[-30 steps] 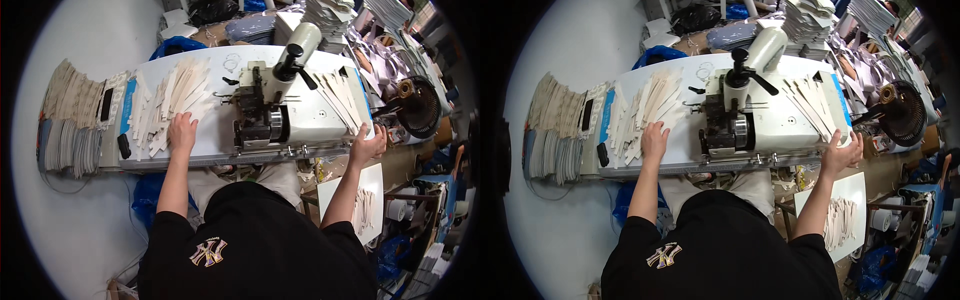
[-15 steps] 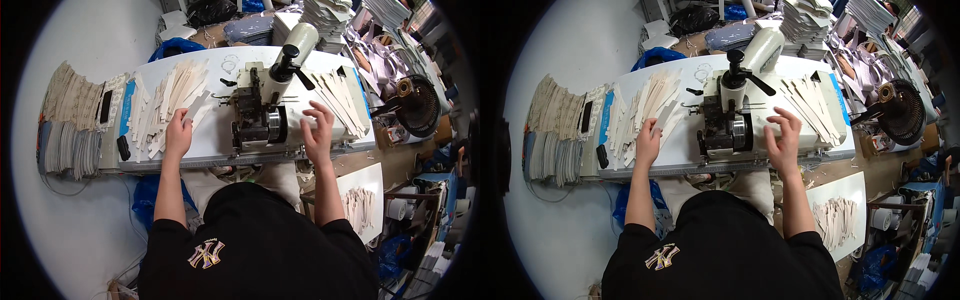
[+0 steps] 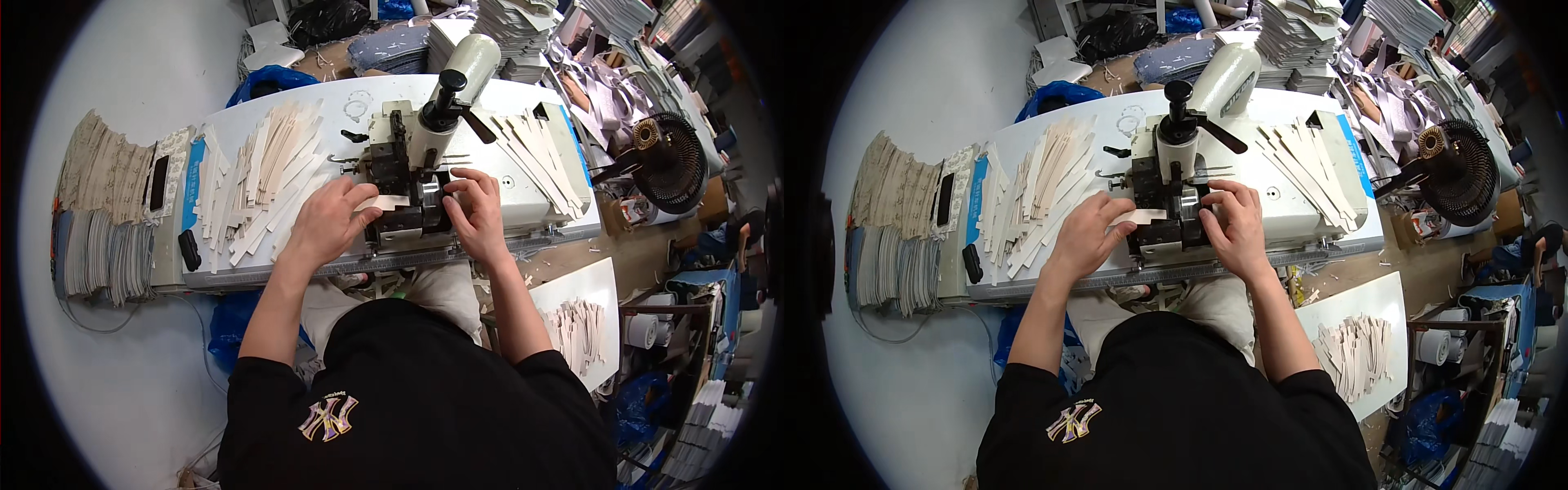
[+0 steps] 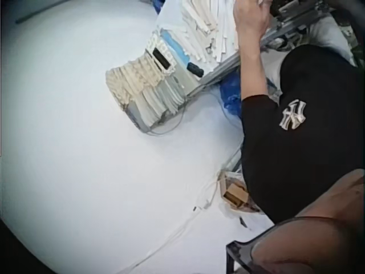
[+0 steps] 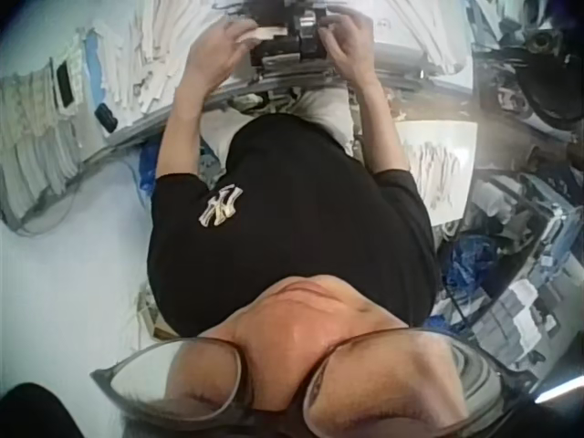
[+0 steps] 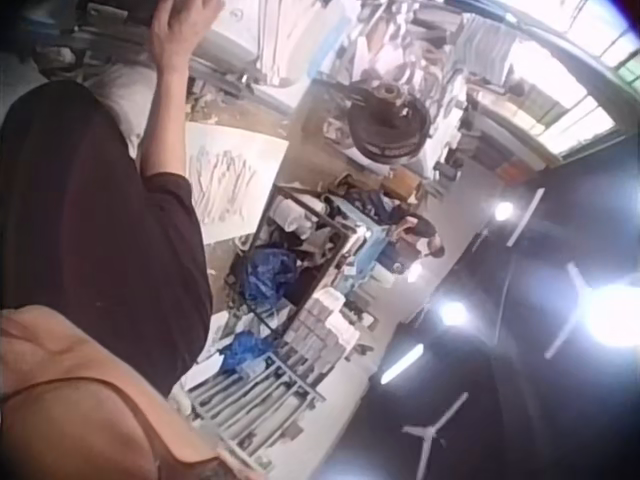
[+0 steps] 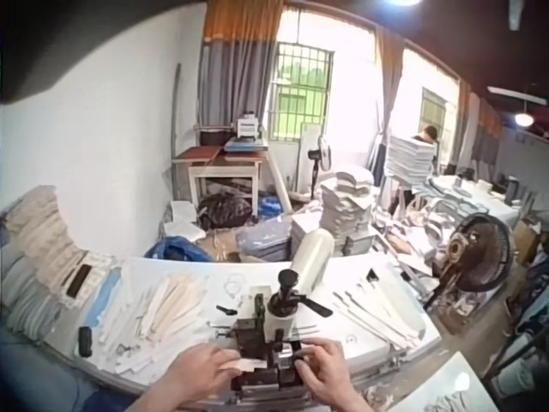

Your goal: Operating an industrial machine to process and organize thin white material strips.

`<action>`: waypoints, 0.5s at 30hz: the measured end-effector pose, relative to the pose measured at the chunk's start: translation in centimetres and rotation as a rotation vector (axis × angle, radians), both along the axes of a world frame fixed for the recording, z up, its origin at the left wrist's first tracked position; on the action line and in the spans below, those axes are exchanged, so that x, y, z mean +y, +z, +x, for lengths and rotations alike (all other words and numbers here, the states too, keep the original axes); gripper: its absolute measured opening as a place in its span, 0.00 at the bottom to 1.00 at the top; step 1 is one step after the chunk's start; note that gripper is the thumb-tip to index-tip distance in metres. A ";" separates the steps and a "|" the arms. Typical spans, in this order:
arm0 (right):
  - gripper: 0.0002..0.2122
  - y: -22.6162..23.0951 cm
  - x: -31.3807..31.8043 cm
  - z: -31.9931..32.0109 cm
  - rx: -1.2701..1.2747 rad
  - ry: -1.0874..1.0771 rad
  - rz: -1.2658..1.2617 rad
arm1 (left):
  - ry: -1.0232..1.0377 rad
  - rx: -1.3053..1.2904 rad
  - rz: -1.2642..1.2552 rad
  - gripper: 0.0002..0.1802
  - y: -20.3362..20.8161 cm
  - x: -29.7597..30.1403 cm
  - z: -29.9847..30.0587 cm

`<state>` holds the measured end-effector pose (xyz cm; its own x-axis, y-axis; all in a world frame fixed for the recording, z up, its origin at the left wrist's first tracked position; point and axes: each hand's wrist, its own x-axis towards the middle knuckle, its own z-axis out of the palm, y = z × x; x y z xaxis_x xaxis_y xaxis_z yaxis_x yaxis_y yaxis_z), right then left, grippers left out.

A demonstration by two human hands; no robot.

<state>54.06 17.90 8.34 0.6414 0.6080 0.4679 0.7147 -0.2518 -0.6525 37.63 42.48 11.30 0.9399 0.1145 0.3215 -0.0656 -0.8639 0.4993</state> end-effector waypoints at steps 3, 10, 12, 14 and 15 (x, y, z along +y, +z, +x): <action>0.07 0.1 0.4 -0.2 -0.023 -0.019 -0.028 | 0.027 -0.021 0.057 0.19 -0.2 0.1 1.1; 0.08 0.8 1.4 -0.3 -0.065 -0.077 -0.123 | -0.018 -0.019 0.063 0.19 -1.0 -0.7 3.3; 0.08 0.8 1.6 -0.2 -0.065 -0.073 -0.149 | -0.018 -0.030 0.053 0.19 -1.2 -1.0 4.0; 0.09 0.8 1.5 -0.1 -0.065 -0.072 -0.163 | -0.020 -0.087 0.019 0.18 -1.4 -1.2 4.4; 0.08 0.8 1.4 0.1 -0.063 -0.101 -0.129 | -0.020 -0.079 0.020 0.18 -1.5 -1.3 4.4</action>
